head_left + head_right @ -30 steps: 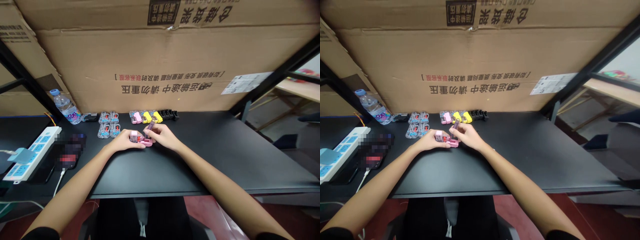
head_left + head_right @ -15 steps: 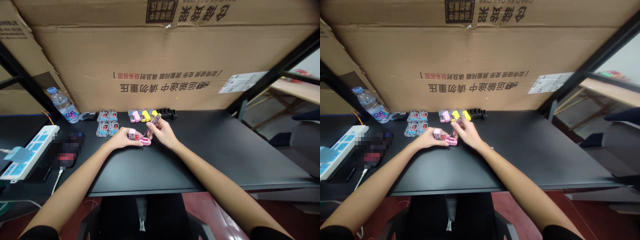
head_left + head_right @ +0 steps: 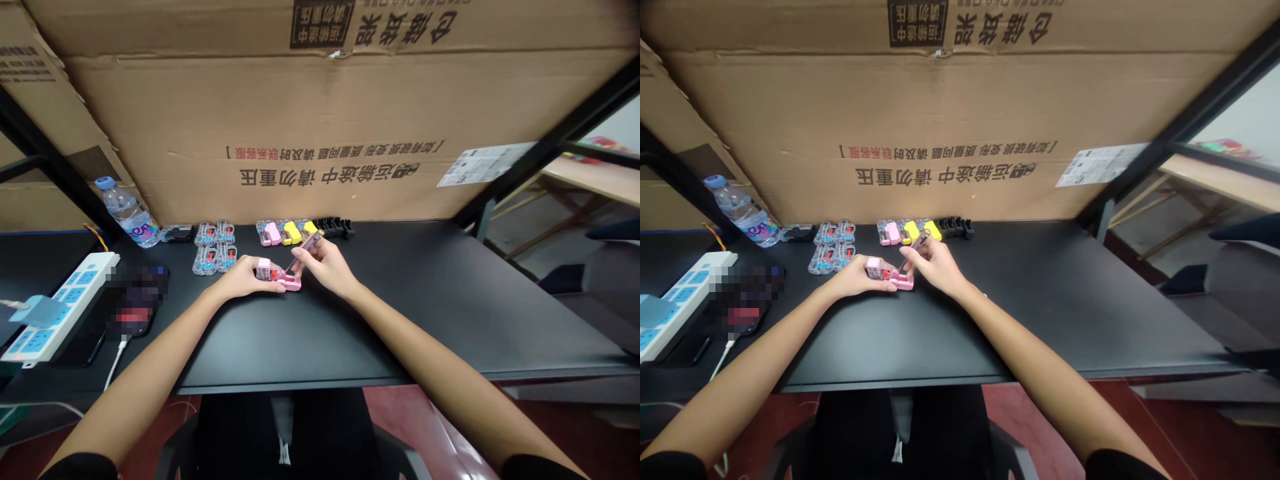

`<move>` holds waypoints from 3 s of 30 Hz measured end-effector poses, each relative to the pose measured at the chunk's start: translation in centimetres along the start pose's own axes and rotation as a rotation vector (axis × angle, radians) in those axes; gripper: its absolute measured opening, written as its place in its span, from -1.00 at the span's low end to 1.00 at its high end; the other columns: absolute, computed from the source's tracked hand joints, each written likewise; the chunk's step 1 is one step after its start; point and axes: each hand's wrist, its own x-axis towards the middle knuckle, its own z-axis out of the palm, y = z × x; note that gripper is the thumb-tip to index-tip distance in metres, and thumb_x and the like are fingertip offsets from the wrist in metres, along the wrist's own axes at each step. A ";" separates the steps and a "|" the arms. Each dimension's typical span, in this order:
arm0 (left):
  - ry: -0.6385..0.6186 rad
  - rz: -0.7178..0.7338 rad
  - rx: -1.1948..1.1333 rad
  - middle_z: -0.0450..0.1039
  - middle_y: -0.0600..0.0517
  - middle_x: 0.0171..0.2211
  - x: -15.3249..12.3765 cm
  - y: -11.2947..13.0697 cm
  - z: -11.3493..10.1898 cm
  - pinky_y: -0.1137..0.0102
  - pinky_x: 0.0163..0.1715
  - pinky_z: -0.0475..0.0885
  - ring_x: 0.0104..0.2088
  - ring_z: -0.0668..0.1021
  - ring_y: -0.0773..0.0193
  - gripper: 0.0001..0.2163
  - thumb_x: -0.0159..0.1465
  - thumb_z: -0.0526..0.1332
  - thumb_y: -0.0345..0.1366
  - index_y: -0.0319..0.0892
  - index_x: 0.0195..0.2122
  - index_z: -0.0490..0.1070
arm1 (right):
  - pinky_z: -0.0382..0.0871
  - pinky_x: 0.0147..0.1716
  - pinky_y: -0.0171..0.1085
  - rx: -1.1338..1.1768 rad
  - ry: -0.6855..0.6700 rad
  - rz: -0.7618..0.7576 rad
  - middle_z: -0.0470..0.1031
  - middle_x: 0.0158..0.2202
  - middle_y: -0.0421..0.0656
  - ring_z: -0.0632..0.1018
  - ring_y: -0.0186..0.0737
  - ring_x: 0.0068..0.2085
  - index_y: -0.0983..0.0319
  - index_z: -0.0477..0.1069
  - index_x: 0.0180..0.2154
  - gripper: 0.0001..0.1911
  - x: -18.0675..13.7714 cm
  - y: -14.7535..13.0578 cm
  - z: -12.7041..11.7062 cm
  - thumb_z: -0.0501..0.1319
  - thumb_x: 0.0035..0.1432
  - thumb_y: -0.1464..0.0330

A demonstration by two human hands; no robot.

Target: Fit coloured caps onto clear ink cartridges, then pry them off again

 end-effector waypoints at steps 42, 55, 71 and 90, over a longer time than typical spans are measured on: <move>0.118 0.046 -0.039 0.73 -0.11 -0.03 0.6 -0.3 0.4 0.18 0.10 0.56 -0.06 0.73 0.05 -0.53 0.17 0.55 -0.16 -0.22 0.08 0.63 | 0.63 -0.12 -0.09 -0.029 -0.124 -0.006 0.56 -0.40 -0.19 0.68 -0.13 -0.29 0.18 0.43 -0.26 -0.63 -0.3 -0.2 -0.1 0.33 0.36 0.01; 0.135 0.055 -0.021 0.74 -0.10 -0.06 0.4 0.1 0.6 0.24 0.02 0.59 -0.10 0.73 0.07 -0.57 0.20 0.53 -0.17 -0.23 0.06 0.65 | 0.63 -0.12 -0.11 -0.033 -0.139 -0.021 0.57 -0.37 -0.17 0.68 -0.13 -0.28 0.18 0.42 -0.24 -0.63 -0.1 0.0 -0.2 0.30 0.39 0.01; 0.135 0.037 -0.045 0.75 -0.08 -0.08 0.6 -0.2 0.7 0.20 0.05 0.58 -0.09 0.74 0.06 -0.55 0.19 0.54 -0.11 -0.20 0.06 0.66 | 0.61 -0.18 -0.12 -0.071 -0.147 -0.042 0.63 -0.37 -0.12 0.65 -0.14 -0.33 0.20 0.52 -0.26 -0.56 0.1 0.3 -0.3 0.32 0.34 -0.06; 0.107 0.041 -0.066 0.73 -0.12 -0.05 0.8 -0.5 0.5 0.16 0.14 0.55 -0.06 0.73 0.04 -0.52 0.19 0.54 -0.11 -0.23 0.09 0.65 | 0.64 -0.11 -0.08 -0.055 -0.193 -0.044 0.61 -0.35 -0.13 0.67 -0.11 -0.27 0.19 0.49 -0.25 -0.54 0.4 0.7 -0.9 0.26 0.40 -0.08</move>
